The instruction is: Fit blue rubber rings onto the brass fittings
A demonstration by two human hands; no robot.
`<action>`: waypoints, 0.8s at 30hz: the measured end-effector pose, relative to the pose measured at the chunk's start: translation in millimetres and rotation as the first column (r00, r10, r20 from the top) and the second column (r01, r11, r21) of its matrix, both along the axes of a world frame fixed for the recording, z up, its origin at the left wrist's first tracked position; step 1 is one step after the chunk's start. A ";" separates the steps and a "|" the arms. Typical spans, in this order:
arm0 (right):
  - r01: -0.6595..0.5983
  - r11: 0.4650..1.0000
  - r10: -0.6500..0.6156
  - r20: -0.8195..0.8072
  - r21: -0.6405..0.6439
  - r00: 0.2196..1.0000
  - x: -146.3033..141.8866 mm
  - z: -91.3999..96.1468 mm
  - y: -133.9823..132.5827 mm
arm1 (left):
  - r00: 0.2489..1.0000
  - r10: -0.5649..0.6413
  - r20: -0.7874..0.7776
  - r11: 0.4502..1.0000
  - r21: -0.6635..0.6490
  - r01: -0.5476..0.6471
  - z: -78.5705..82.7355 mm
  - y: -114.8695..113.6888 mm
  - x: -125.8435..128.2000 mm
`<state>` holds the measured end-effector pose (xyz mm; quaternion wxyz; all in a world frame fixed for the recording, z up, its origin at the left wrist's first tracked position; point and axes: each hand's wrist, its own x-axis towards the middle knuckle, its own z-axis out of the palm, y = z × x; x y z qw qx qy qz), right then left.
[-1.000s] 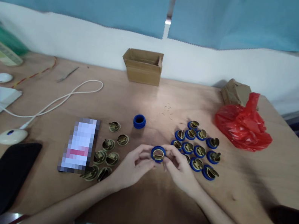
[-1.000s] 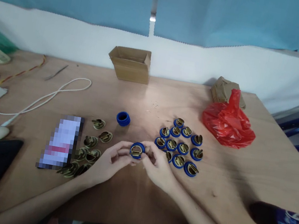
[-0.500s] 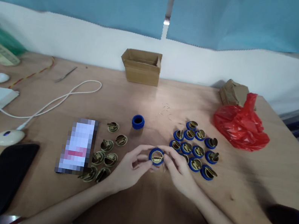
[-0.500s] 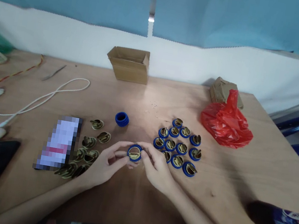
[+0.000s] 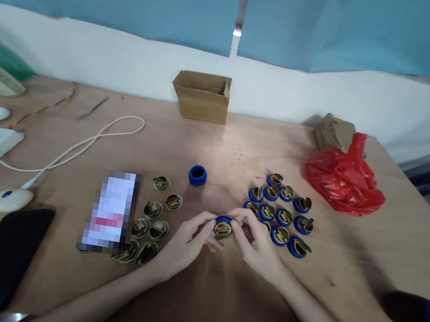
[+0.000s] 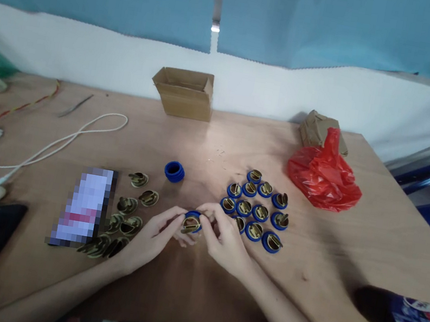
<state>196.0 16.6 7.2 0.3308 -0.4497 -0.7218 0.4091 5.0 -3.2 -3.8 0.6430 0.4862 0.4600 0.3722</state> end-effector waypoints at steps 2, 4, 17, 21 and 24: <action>0.014 1.000 -0.014 0.003 0.014 1.000 -1.0 1.8 0.0 | 1.000 0.028 0.014 1.000 0.005 -0.028 0.5 -0.1 1.2; 0.003 1.000 -0.003 0.012 0.031 1.000 -1.9 2.8 0.1 | 0.998 0.054 0.022 0.998 0.024 -0.055 1.8 0.2 1.9; -0.092 0.974 0.072 0.100 0.207 0.992 -2.1 -4.5 -2.2 | 0.988 0.125 0.093 0.987 0.086 -0.133 -4.9 1.0 0.1; -0.120 0.940 0.070 0.164 0.319 0.984 0.1 -2.0 -2.9 | 0.979 0.163 0.126 0.982 0.078 -0.173 -4.0 0.9 2.1; 0.005 0.902 -0.137 0.276 0.432 0.951 5.7 11.2 6.5 | 0.964 0.223 0.142 0.971 0.053 -0.232 -5.4 1.7 4.2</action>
